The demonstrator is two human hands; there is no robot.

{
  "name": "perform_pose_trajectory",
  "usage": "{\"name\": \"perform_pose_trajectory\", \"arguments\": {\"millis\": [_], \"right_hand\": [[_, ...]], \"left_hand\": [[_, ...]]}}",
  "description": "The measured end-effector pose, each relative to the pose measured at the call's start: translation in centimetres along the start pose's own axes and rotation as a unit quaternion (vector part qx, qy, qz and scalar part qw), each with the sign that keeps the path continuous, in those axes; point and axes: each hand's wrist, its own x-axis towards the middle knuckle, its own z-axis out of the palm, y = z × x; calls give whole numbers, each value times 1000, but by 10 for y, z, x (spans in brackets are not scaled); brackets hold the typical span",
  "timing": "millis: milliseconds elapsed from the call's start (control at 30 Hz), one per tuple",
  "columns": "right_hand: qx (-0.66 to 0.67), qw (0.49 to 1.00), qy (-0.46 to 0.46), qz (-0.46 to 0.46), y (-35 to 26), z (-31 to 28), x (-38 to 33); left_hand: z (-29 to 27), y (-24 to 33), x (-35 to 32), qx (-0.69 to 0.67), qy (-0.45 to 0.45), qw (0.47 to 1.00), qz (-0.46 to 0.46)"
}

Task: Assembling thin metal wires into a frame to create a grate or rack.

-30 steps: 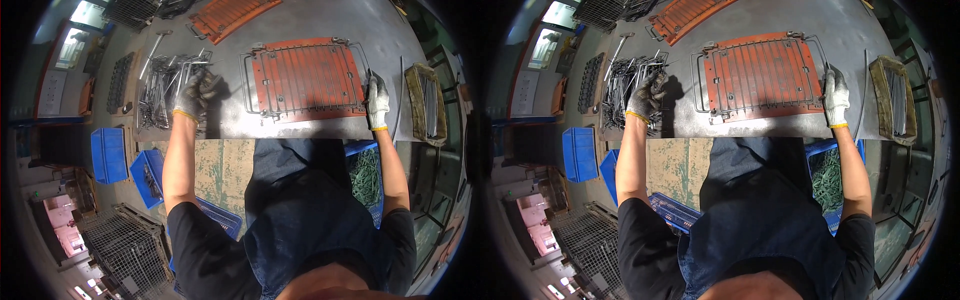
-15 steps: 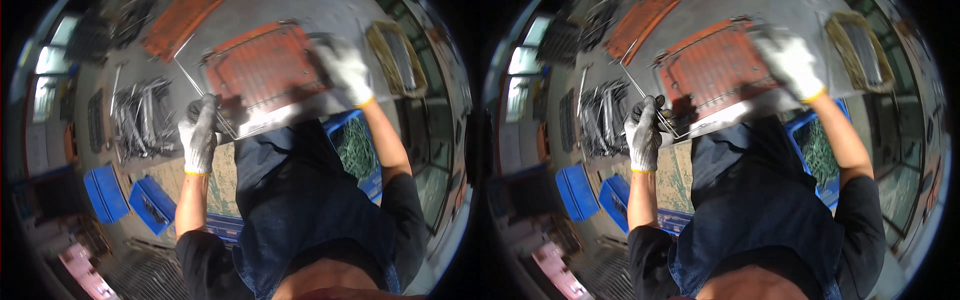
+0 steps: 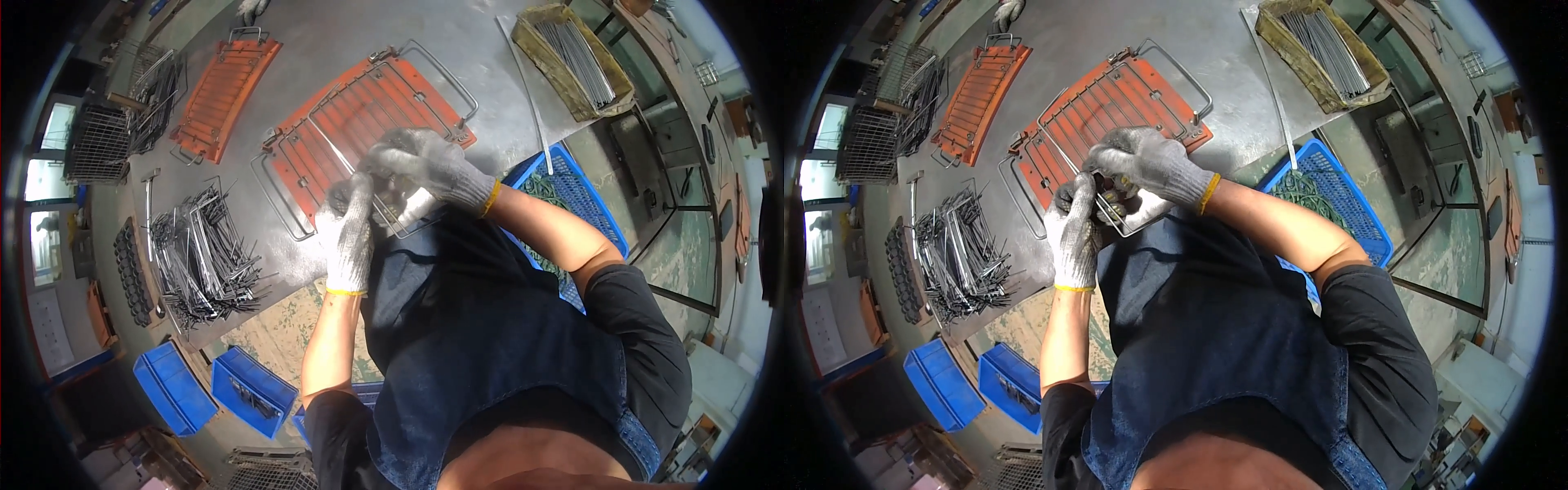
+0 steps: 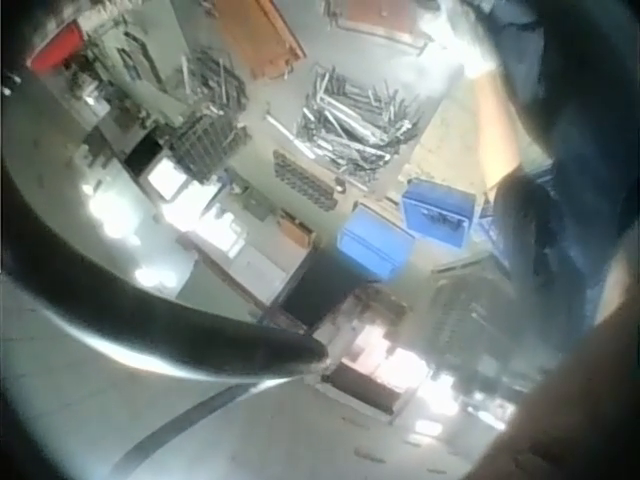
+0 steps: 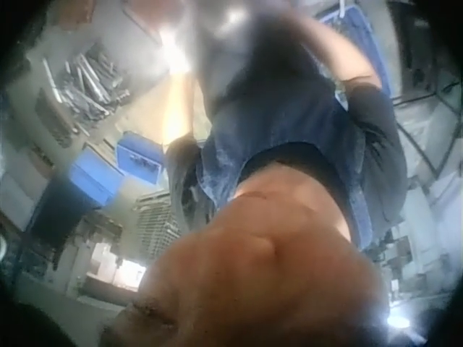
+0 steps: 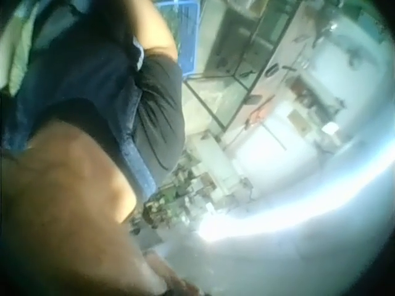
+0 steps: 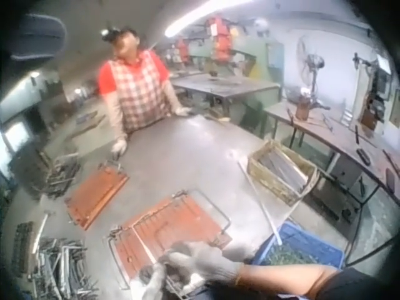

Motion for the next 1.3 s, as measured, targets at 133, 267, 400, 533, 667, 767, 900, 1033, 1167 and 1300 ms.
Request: {"name": "perform_pose_trajectory", "arguments": {"millis": [133, 267, 400, 533, 667, 767, 900, 1033, 1167, 1300], "right_hand": [[-54, 997, -39, 37, 10, 6, 5], [-62, 998, 18, -4, 9, 6, 1], [14, 996, 18, 86, 2, 7, 2], [247, 941, 108, 205, -21, 0, 8], [-40, 998, 49, 0, -5, -8, 1], [-213, 976, 34, -40, -3, 5, -6], [-258, 965, 19, -44, -21, 6, -20], [-335, 941, -24, -36, -41, -21, -22], [-396, 907, 40, 136, -2, -41, 3], [-504, 860, 80, -10, 33, -47, 20]], "left_hand": [[0, -1, 0, 257, -23, 958, 122], [3, -5, -2, 207, -21, 969, 136], [4, -6, -1, 305, 8, 923, 235], [4, 11, 2, -29, -24, 998, 57], [-17, 8, 31, -258, -38, 965, 31], [21, 35, 19, -240, -21, 971, 0], [11, 43, 39, -66, -43, 997, 17], [28, 53, 49, -112, -71, 991, -2], [26, 56, 73, -29, -59, 998, 24], [30, 62, 93, 237, 16, 965, 110]]}}
